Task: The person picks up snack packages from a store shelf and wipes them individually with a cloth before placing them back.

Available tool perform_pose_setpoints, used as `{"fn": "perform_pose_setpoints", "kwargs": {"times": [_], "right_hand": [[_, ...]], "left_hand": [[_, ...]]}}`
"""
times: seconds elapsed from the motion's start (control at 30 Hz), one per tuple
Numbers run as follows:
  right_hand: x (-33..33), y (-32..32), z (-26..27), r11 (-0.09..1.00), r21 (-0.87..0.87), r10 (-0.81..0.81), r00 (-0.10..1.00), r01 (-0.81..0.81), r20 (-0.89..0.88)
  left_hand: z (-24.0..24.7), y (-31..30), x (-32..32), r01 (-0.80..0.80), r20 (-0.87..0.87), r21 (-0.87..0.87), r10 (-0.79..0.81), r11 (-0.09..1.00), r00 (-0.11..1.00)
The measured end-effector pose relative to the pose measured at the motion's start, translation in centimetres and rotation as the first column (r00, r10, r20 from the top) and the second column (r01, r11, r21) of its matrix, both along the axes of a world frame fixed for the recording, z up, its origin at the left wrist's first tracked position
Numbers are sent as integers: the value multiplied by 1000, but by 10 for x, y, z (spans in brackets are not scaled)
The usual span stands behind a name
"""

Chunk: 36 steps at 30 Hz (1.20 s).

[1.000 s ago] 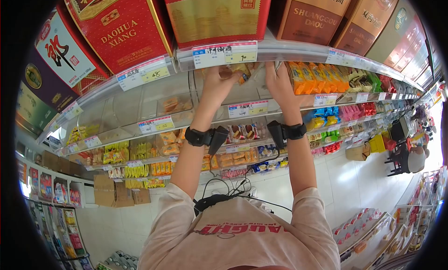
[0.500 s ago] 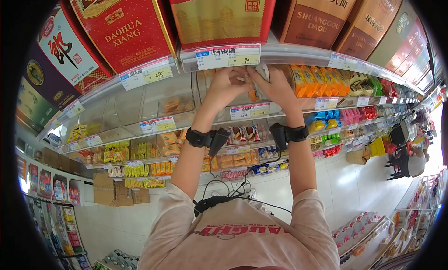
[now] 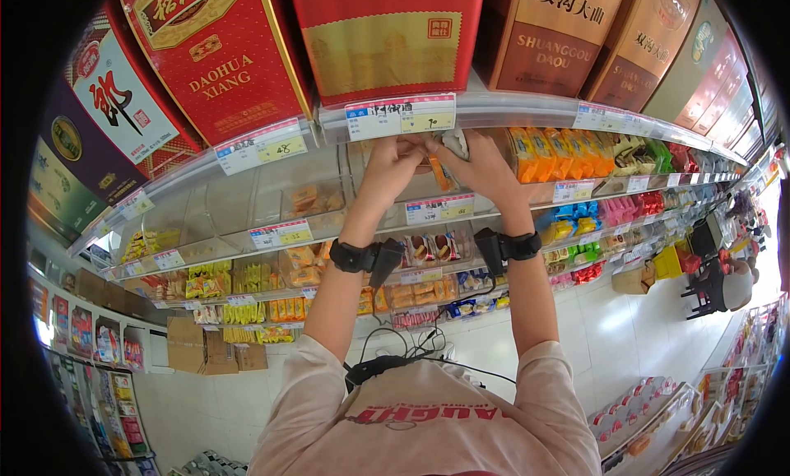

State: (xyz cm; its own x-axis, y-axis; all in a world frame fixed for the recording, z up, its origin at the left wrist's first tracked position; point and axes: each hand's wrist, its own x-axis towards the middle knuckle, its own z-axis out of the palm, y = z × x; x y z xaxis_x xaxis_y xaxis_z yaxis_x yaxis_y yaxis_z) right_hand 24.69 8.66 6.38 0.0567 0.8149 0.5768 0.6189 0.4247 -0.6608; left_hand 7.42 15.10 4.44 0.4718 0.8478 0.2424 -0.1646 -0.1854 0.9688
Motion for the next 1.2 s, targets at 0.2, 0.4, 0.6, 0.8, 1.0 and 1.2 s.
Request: {"fn": "perform_pose_setpoints", "kwargs": {"times": [0.2,0.4,0.6,0.8,1.0,1.2], "right_hand": [[12,2,-6,1000,-25,19,998,-18,64],[11,0,-6,995,78,-66,988,56,139],[10,4,-11,992,115,-68,995,60,72],[0,-2,1,999,-37,10,1000,-9,25],[14,10,-16,992,64,-109,992,105,68],[13,7,-13,992,108,-76,996,70,51]], "left_hand": [[-2,1,0,73,-17,-23,-73,997,997],[17,-11,-1,60,-87,-37,-63,998,994],[16,-11,0,67,-57,-29,-68,997,996],[2,0,-2,17,59,-58,-14,998,998],[12,-9,-2,37,17,-89,-36,995,999],[18,-12,-2,50,29,-59,-48,997,998]]}}
